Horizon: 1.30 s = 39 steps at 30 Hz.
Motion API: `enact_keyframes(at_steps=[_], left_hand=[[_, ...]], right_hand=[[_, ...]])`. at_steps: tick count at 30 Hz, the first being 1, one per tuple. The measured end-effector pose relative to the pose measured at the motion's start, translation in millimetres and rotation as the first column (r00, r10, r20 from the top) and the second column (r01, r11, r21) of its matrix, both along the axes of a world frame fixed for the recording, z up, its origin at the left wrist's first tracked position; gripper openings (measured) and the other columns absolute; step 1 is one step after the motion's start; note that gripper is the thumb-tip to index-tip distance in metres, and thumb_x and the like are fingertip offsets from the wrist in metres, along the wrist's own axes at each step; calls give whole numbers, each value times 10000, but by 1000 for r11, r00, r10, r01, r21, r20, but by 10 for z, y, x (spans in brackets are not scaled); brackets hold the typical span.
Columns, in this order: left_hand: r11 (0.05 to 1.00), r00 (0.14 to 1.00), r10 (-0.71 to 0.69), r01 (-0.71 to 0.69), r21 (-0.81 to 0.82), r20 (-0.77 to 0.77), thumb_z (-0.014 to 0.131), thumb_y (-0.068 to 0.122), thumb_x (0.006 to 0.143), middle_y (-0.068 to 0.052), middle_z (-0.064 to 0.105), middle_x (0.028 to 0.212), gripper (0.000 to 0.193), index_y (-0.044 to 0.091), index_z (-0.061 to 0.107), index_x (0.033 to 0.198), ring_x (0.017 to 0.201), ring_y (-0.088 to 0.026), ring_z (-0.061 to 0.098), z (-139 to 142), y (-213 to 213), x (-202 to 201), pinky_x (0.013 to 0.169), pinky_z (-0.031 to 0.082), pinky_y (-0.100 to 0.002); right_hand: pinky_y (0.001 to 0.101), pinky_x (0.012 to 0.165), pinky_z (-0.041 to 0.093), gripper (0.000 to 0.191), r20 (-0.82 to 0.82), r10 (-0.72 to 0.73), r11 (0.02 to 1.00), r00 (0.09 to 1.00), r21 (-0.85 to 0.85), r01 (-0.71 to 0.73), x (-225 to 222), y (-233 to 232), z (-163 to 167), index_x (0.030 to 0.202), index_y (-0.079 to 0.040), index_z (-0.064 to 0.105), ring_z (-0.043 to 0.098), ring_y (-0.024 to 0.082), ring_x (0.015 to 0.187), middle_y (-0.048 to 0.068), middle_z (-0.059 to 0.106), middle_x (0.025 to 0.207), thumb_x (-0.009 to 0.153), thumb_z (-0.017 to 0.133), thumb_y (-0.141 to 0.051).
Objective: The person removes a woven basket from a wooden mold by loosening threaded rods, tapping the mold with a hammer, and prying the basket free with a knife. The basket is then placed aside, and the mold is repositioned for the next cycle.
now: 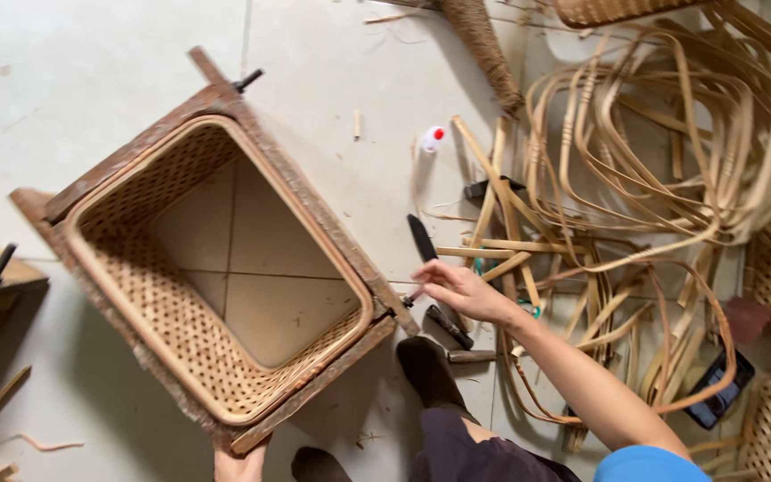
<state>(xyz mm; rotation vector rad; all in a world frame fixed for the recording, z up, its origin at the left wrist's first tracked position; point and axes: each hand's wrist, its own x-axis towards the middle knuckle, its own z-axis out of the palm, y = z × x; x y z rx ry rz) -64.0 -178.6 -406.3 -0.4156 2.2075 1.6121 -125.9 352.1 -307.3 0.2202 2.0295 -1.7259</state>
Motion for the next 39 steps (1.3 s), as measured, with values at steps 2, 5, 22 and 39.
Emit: enact_keyframes(at_steps=[2, 5, 22, 39], left_hand=[[1000, 1000, -20, 20, 9, -4, 755, -96, 703, -204, 636, 1303, 827, -7, 412, 1450, 1141, -259, 654, -10, 9, -24, 968, 536, -388], [999, 999, -40, 40, 11, -14, 734, -124, 691, -219, 617, 1316, 856, -12, 377, 1462, 1151, -272, 650, 23, 37, -70, 972, 536, -398], [997, 995, 22, -15, -76, 99, 682, -117, 665, -239, 569, 1400, 984, 5, 292, 1560, 1250, -323, 621, 360, 21, 44, 1043, 505, -426], [761, 901, -261, -29, -648, -347, 784, 194, 773, -211, 305, 1604, 669, -59, 576, 1357, 1436, -398, 381, 1520, 694, -2293, 1166, 344, -498]], right_hand=[[416, 1032, 441, 426, -288, 8, 999, 958, 48, 6, 36, -6, -89, 1367, -4, 543, 582, 223, 1202, 88, 657, 1278, 1011, 521, -236], [383, 1114, 479, 447, -93, -89, 996, 992, -39, 85, 59, -33, -216, 1359, -70, 695, 681, 217, 1155, 114, 774, 871, 1157, 409, -348], [561, 1232, 209, 989, -327, 253, 780, 911, 625, 8, 254, -672, 13, 1508, -14, 393, 503, 281, 1379, 164, 562, 1430, 632, 826, -167], [539, 1186, 194, 895, -397, 464, 534, 792, 838, 108, -1643, -1225, 334, 1526, 62, 299, 279, 385, 1474, 253, 226, 1617, 844, 715, -340]])
